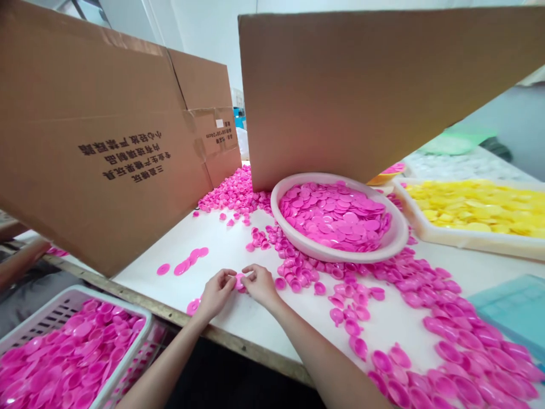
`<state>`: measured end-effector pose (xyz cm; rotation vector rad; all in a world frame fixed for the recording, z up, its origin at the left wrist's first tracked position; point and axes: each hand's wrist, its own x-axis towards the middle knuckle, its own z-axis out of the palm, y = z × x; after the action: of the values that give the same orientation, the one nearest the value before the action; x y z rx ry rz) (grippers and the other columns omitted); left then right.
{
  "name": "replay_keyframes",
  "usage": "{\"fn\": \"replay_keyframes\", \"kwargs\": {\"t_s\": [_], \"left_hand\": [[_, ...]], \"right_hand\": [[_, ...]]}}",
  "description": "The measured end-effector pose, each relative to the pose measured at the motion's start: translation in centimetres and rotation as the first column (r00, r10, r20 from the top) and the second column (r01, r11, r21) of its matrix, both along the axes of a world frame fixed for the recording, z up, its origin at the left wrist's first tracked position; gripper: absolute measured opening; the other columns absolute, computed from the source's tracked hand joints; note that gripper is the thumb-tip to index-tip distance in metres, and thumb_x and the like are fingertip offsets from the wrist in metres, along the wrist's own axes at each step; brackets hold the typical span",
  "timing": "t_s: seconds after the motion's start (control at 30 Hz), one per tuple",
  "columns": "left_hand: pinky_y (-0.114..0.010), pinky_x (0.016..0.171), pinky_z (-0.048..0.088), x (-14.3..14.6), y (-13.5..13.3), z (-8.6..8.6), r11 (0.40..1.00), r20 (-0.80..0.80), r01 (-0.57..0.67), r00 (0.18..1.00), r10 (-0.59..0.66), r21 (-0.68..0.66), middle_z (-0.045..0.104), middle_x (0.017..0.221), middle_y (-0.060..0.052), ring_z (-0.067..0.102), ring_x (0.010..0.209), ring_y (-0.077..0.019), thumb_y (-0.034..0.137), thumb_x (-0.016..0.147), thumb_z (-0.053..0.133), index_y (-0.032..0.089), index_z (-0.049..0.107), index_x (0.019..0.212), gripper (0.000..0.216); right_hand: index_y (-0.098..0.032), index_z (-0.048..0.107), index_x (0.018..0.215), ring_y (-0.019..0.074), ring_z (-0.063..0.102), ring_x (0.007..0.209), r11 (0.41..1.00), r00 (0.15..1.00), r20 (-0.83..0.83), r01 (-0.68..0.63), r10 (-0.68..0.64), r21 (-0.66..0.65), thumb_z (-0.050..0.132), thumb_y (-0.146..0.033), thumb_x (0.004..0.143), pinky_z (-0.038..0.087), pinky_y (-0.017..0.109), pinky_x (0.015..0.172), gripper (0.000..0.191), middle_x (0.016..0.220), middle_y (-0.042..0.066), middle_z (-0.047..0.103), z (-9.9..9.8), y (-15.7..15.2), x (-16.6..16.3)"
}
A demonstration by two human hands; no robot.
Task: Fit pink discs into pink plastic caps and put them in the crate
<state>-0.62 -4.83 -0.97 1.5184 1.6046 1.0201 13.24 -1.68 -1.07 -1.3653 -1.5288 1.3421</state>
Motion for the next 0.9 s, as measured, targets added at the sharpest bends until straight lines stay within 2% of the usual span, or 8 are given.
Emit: {"fn": "replay_keyframes", "kwargs": {"t_s": [0.2, 0.33, 0.4, 0.47, 0.53, 0.63, 0.77, 0.9], "left_hand": [[-0.021, 0.058, 0.041, -0.4, 0.7, 0.1, 0.993, -0.089, 0.085, 0.992, -0.093, -0.082, 0.062, 0.075, 0.000, 0.056, 0.061, -0.0101, 0.029, 0.074, 0.044, 0.018, 0.053, 0.091, 0.022], [-0.021, 0.057, 0.040, -1.0, 2.4, 1.1, 0.946, -0.159, 0.195, 0.957, -0.241, -0.259, 0.064, 0.072, 0.000, 0.058, 0.065, -0.0122, 0.029, 0.071, 0.048, 0.018, 0.056, 0.089, 0.022], [-0.022, 0.057, 0.039, -0.7, 3.4, 1.6, 0.937, -0.281, 0.170, 0.924, -0.259, -0.306, 0.064, 0.072, -0.002, 0.057, 0.066, -0.0136, 0.034, 0.074, 0.046, 0.018, 0.058, 0.084, 0.023], [-0.026, 0.063, 0.038, 0.1, 4.1, 1.8, 0.959, -0.440, 0.079, 0.876, -0.196, -0.270, 0.062, 0.078, -0.005, 0.056, 0.073, -0.0163, 0.040, 0.078, 0.039, 0.017, 0.057, 0.085, 0.030], [-0.030, 0.070, 0.036, 1.3, 4.4, 1.6, 0.986, -0.597, -0.004, 0.797, -0.097, -0.166, 0.059, 0.089, -0.008, 0.052, 0.084, -0.0196, 0.041, 0.081, 0.033, 0.017, 0.054, 0.089, 0.033], [-0.033, 0.074, 0.034, 2.6, 4.1, 0.7, 0.998, -0.746, -0.046, 0.665, -0.008, -0.052, 0.052, 0.097, -0.008, 0.046, 0.092, -0.0213, 0.039, 0.084, 0.029, 0.020, 0.050, 0.093, 0.031], [-0.032, 0.073, 0.032, 2.8, 3.5, -0.1, 0.999, -0.781, -0.033, 0.624, 0.024, 0.005, 0.050, 0.097, -0.007, 0.043, 0.090, -0.0205, 0.037, 0.086, 0.023, 0.021, 0.048, 0.095, 0.031], [-0.033, 0.072, 0.032, 2.7, 3.2, 0.3, 0.999, -0.804, -0.019, 0.594, 0.038, 0.034, 0.054, 0.091, -0.007, 0.045, 0.088, -0.0210, 0.035, 0.087, 0.019, 0.021, 0.047, 0.095, 0.033]], "right_hand": [[-0.014, 0.057, 0.083, 0.0103, 0.054, 0.039, 0.977, 0.998, 0.066, -0.007, 0.021, -0.212, 0.053, -0.015, 0.069, 0.041, 0.018, 0.035, 0.015, 0.053, 0.001, 0.059, 0.0, 0.0, 0.0], [-0.013, 0.056, 0.076, 0.0117, 0.055, 0.038, 0.974, 0.997, 0.059, -0.038, 0.052, -0.223, 0.051, -0.016, 0.070, 0.043, 0.019, 0.034, 0.008, 0.047, 0.001, 0.058, 0.0, 0.1, 0.0], [-0.014, 0.055, 0.074, 0.0122, 0.055, 0.037, 0.975, 0.997, 0.068, -0.029, 0.045, -0.222, 0.052, -0.016, 0.070, 0.044, 0.020, 0.034, 0.006, 0.045, 0.001, 0.057, -0.1, 0.2, 0.0], [-0.014, 0.054, 0.072, 0.0123, 0.056, 0.038, 0.971, 0.997, 0.064, -0.026, 0.043, -0.238, 0.053, -0.016, 0.070, 0.045, 0.020, 0.035, 0.004, 0.046, 0.001, 0.058, -0.2, 0.3, -0.1], [-0.014, 0.053, 0.071, 0.0123, 0.056, 0.038, 0.961, 0.997, 0.051, -0.034, 0.050, -0.273, 0.054, -0.017, 0.070, 0.045, 0.020, 0.035, 0.004, 0.046, 0.001, 0.059, -0.3, 0.3, 0.0], [-0.014, 0.050, 0.071, 0.0123, 0.057, 0.039, 0.939, 0.998, 0.017, -0.058, 0.068, -0.339, 0.057, -0.021, 0.072, 0.046, 0.020, 0.035, 0.010, 0.047, 0.001, 0.059, -0.3, 0.4, 0.2], [-0.014, 0.048, 0.072, 0.0124, 0.058, 0.041, 0.921, 0.995, -0.022, -0.098, 0.097, -0.376, 0.061, -0.023, 0.071, 0.047, 0.019, 0.037, 0.015, 0.046, -0.001, 0.058, -0.6, 0.9, 0.3], [-0.013, 0.049, 0.072, 0.0118, 0.058, 0.041, 0.932, 0.996, -0.007, -0.088, 0.091, -0.351, 0.059, -0.023, 0.073, 0.047, 0.019, 0.037, 0.014, 0.046, 0.000, 0.057, -1.1, 0.8, 0.1]]}}
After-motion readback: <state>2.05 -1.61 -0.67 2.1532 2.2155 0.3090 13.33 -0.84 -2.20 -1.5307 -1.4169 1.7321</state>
